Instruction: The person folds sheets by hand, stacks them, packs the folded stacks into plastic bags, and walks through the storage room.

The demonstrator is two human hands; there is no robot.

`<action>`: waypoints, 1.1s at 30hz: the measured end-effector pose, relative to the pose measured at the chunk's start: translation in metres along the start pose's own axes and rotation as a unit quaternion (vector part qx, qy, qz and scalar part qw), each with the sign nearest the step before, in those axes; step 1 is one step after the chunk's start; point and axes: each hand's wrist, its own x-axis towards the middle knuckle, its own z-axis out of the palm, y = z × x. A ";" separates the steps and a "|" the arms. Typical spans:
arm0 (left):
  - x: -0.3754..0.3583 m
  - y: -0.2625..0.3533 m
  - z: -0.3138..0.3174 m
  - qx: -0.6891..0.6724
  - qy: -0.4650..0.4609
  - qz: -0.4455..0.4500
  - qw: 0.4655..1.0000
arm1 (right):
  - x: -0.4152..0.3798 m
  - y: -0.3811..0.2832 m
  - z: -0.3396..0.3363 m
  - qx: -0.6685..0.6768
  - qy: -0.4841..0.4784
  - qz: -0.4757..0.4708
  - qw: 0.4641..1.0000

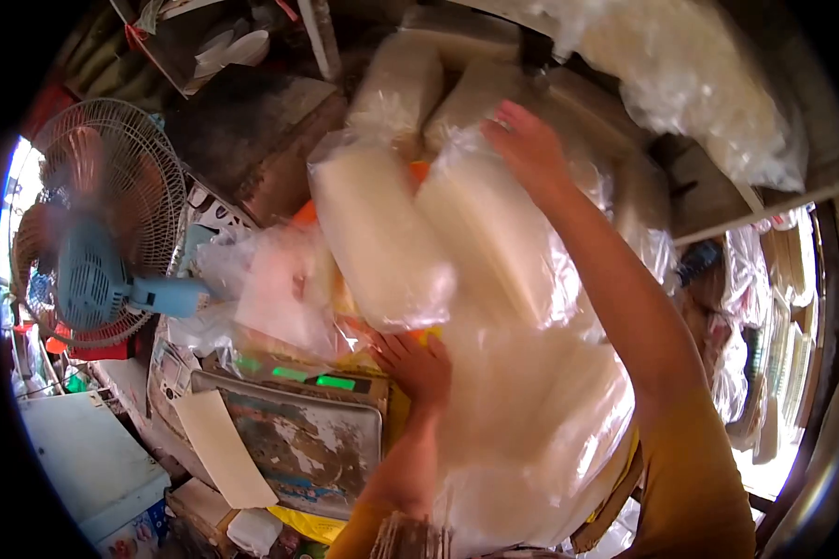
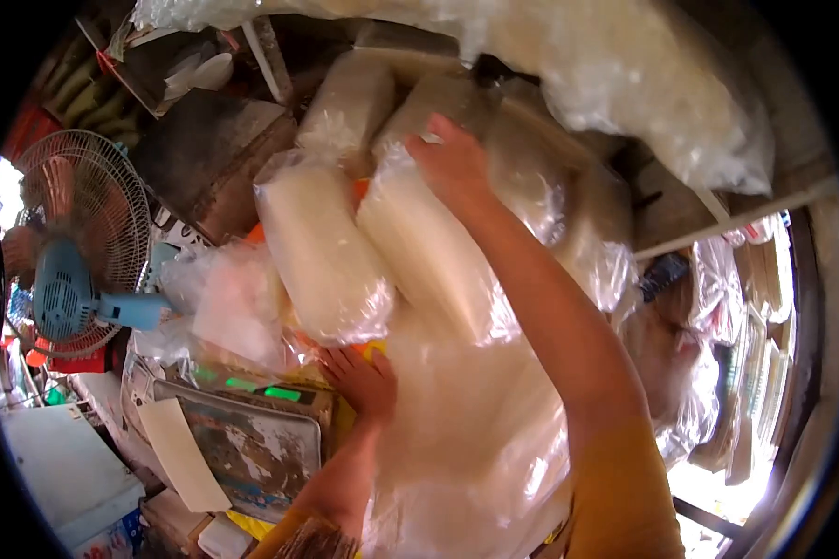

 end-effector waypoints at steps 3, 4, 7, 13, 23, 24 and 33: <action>-0.001 -0.004 0.006 0.004 -0.005 0.003 1.000 | 0.057 -0.030 0.064 -0.116 -0.032 0.031 0.992; 0.000 -0.005 0.007 0.003 -0.011 0.004 1.000 | 0.070 -0.043 0.077 -0.170 -0.063 0.053 0.982; -0.004 -0.012 0.016 -0.009 -0.017 0.009 1.000 | 0.105 -0.057 0.123 -0.159 -0.171 0.087 0.968; 0.001 -0.011 0.014 -0.014 -0.029 0.007 0.999 | 0.130 -0.033 0.220 -0.222 -0.166 0.223 0.935; 0.000 -0.007 0.012 0.002 -0.048 -0.024 0.999 | 0.125 -0.015 0.204 -0.322 -0.171 0.222 0.904; 0.001 -0.006 0.011 0.002 -0.054 -0.028 0.998 | 0.127 -0.013 0.199 -0.301 -0.172 0.240 0.907; 0.002 -0.007 0.010 -0.019 -0.046 -0.020 0.999 | 0.138 -0.012 0.153 -0.237 -0.097 0.014 0.967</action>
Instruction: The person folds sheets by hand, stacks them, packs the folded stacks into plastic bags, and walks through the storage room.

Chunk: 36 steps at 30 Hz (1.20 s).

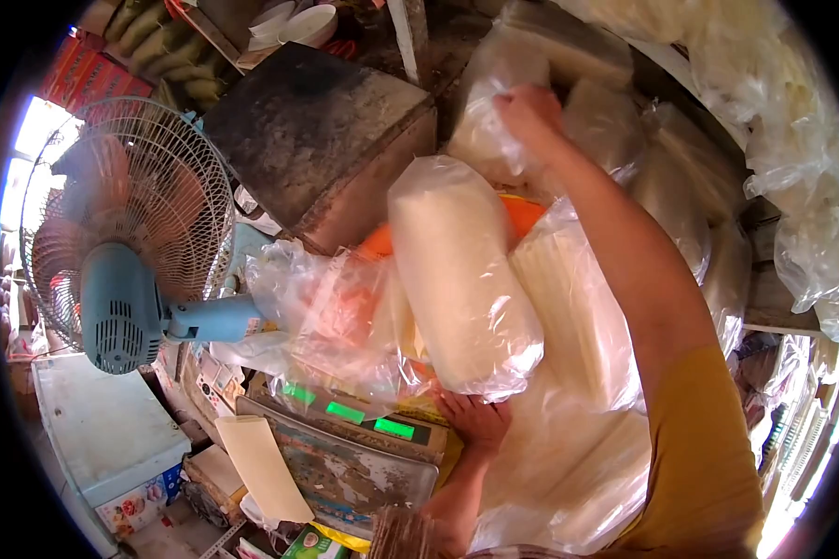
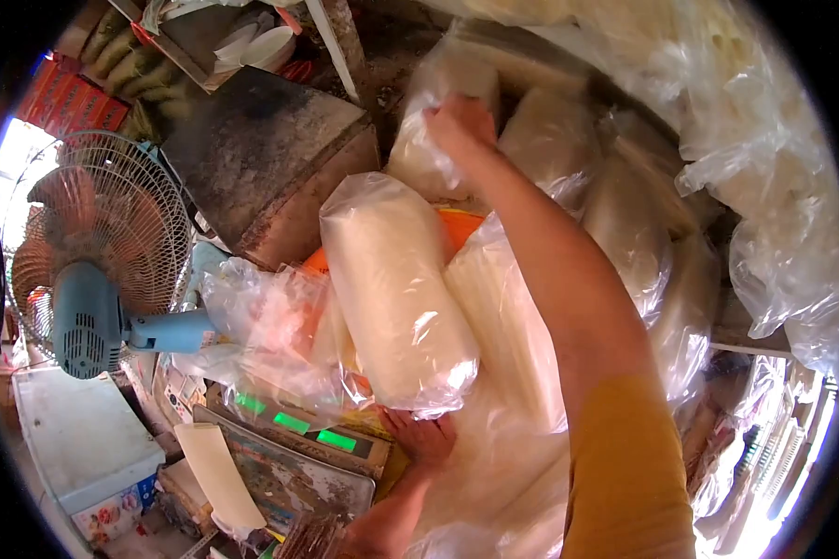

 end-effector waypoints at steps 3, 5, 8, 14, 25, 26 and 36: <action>-0.004 -0.004 0.004 -0.017 0.002 0.022 1.000 | 0.032 0.050 -0.008 0.243 0.052 0.075 0.966; -0.005 -0.004 0.008 -0.001 0.014 0.020 1.000 | 0.030 0.079 0.015 0.618 0.113 0.215 0.748; -0.006 -0.003 0.007 0.014 -0.007 0.012 1.000 | -0.003 0.068 0.053 0.776 0.191 0.321 0.508; -0.004 -0.007 0.005 0.012 -0.002 0.023 1.000 | 0.006 0.034 0.073 0.589 0.060 0.242 0.769; -0.002 -0.005 0.000 -0.001 -0.017 -0.007 1.000 | 0.024 0.002 0.090 0.462 -0.010 0.139 0.876; 0.002 -0.002 -0.004 -0.017 -0.010 -0.012 1.000 | 0.024 0.010 0.076 0.414 -0.034 0.149 0.898; -0.002 0.003 0.001 0.025 -0.012 0.005 1.000 | -0.026 0.090 -0.003 -0.286 0.059 0.165 0.942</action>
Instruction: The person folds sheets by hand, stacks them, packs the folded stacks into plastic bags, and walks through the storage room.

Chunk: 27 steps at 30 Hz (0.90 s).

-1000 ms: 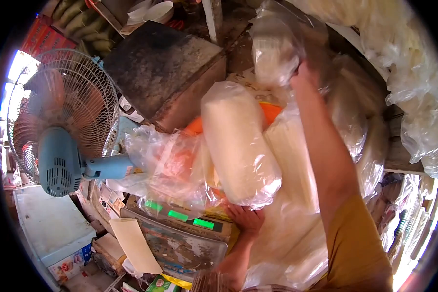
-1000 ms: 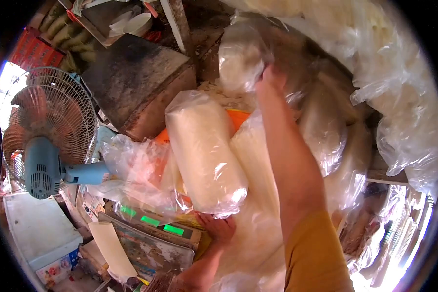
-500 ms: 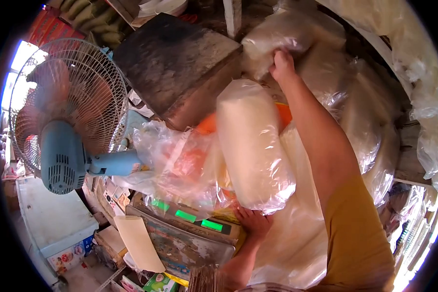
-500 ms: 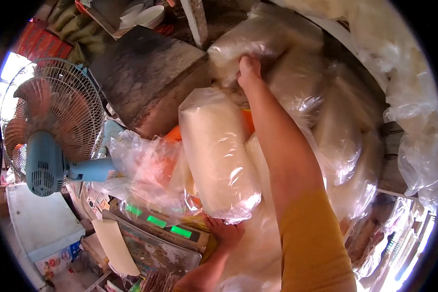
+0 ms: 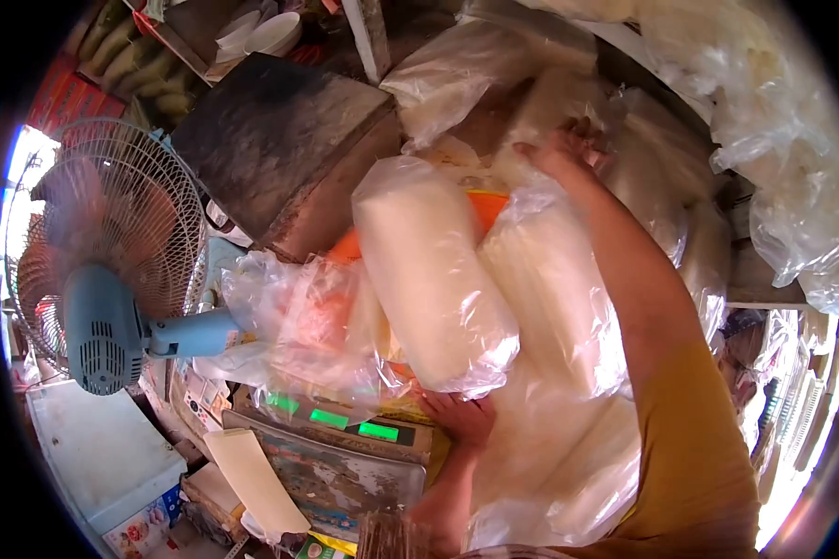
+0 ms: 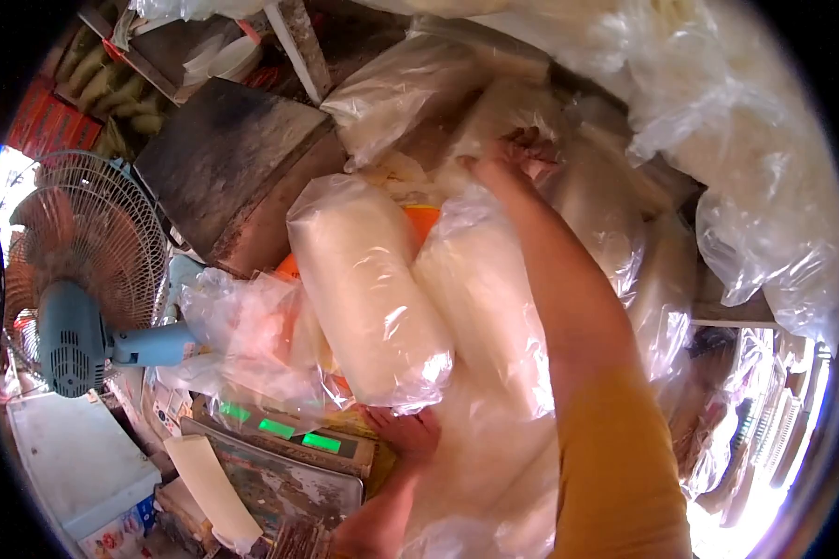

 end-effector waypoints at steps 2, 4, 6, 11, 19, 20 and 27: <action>-0.002 -0.004 0.001 0.001 -0.009 -0.009 1.000 | 0.007 0.014 0.008 -0.022 -0.031 -0.020 0.999; -0.002 -0.004 0.002 -0.013 -0.016 -0.011 1.000 | 0.035 0.039 -0.002 0.041 -0.152 -0.067 0.985; -0.002 -0.004 0.005 0.006 -0.007 -0.005 1.000 | 0.040 0.049 0.001 0.139 -0.026 -0.052 0.989; -0.004 -0.003 0.007 0.019 -0.011 -0.009 1.000 | 0.076 0.069 -0.009 -0.067 0.144 -0.220 0.962; 0.001 0.003 -0.001 -0.004 -0.001 -0.016 1.000 | 0.065 0.051 0.035 0.729 0.017 0.258 0.634; 0.002 0.003 0.000 0.009 -0.017 -0.014 1.000 | 0.074 0.044 0.057 0.683 -0.016 0.261 0.682; 0.003 -0.001 -0.004 0.001 -0.043 -0.011 0.999 | 0.056 -0.001 0.007 0.578 -0.192 0.144 0.780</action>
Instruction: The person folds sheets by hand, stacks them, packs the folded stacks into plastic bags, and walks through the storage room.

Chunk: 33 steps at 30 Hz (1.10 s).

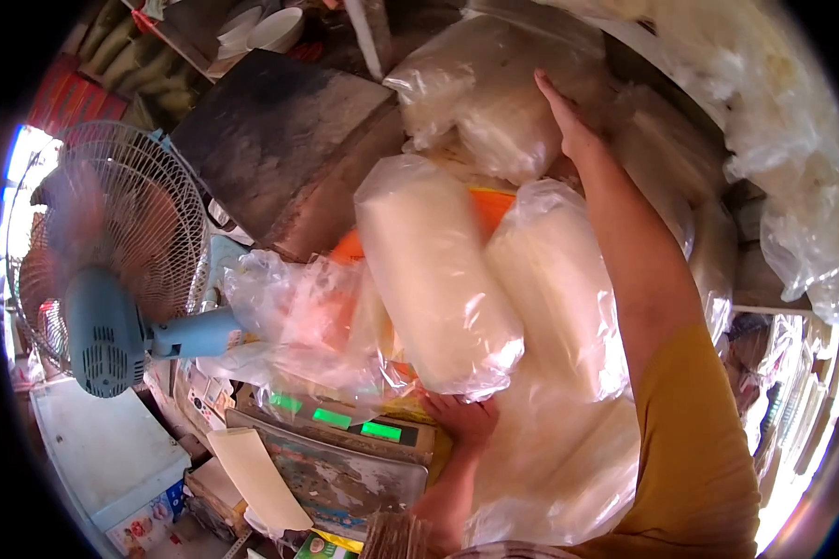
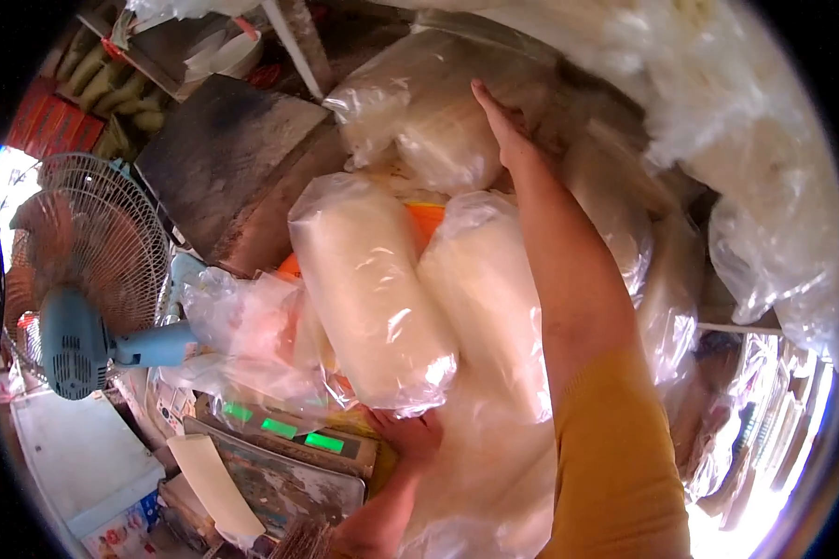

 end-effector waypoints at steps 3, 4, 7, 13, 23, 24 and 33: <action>-0.001 -0.004 0.003 -0.011 -0.011 -0.009 1.000 | 0.049 0.029 0.015 0.074 -0.085 0.013 0.994; -0.002 -0.004 0.004 -0.018 -0.012 -0.013 1.000 | 0.047 0.028 0.022 0.086 -0.114 0.012 0.990; -0.003 -0.004 0.005 0.011 -0.028 -0.004 1.000 | 0.034 0.014 0.042 0.046 -0.138 -0.039 0.988; 0.002 -0.035 0.076 -0.014 0.273 0.107 0.956 | 0.028 -0.004 0.060 -0.019 -0.130 -0.108 0.985; -0.002 0.001 0.003 0.026 0.054 0.016 0.998 | -0.087 0.064 -0.139 -0.580 0.234 -0.261 0.736; -0.003 0.003 0.004 0.037 0.059 0.012 0.997 | -0.089 0.074 -0.155 -0.588 0.247 -0.248 0.729; -0.007 -0.001 0.015 0.040 0.113 0.034 0.992 | -0.063 0.065 -0.198 -0.308 0.274 -0.335 0.847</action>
